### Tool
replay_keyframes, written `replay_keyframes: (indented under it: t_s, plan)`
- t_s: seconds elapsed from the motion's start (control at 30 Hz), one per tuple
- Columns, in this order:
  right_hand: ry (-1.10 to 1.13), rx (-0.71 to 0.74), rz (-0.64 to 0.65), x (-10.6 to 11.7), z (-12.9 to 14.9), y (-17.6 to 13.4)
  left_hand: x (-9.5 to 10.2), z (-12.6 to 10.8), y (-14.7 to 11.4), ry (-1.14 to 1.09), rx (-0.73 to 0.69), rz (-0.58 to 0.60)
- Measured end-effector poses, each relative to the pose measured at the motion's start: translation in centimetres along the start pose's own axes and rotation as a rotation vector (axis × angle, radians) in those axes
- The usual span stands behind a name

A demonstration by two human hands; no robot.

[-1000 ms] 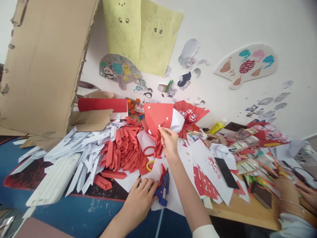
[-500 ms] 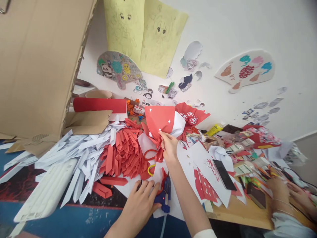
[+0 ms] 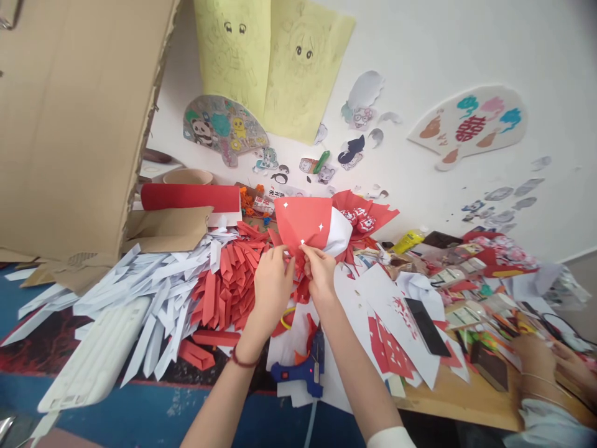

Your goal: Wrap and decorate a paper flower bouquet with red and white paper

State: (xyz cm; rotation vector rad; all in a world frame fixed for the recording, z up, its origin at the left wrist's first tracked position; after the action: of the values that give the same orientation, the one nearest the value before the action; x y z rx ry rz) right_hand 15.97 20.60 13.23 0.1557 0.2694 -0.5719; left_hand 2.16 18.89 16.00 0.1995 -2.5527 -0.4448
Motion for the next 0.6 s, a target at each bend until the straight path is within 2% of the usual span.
replay_keyframes:
  t_s: [0.1,0.2,0.6]
  plan:
    - [-0.004,-0.002,0.001,0.0,-0.1,0.0,-1.4,0.4,2.6,-0.042,0.035,-0.036]
    - [-0.012,0.011,-0.001,0.1,-0.1,0.1,-2.5,0.9,4.1,-0.084,0.044,-0.035]
    - [-0.013,0.011,0.036,0.2,0.6,0.1,-2.6,1.2,5.6,-0.143,0.083,-0.02]
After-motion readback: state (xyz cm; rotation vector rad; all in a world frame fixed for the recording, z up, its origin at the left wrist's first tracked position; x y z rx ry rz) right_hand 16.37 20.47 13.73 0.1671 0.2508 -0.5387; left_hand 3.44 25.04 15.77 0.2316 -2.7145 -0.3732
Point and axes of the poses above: each hand's wrist, its own y-axis towards the middle knuckle, its own x-axis out of the back of the hand, z = x × y, the point moved 6 cm from there along y, towards the middle knuckle, and after that the axes turned 8 degrees about x, right-handed, at the moved point
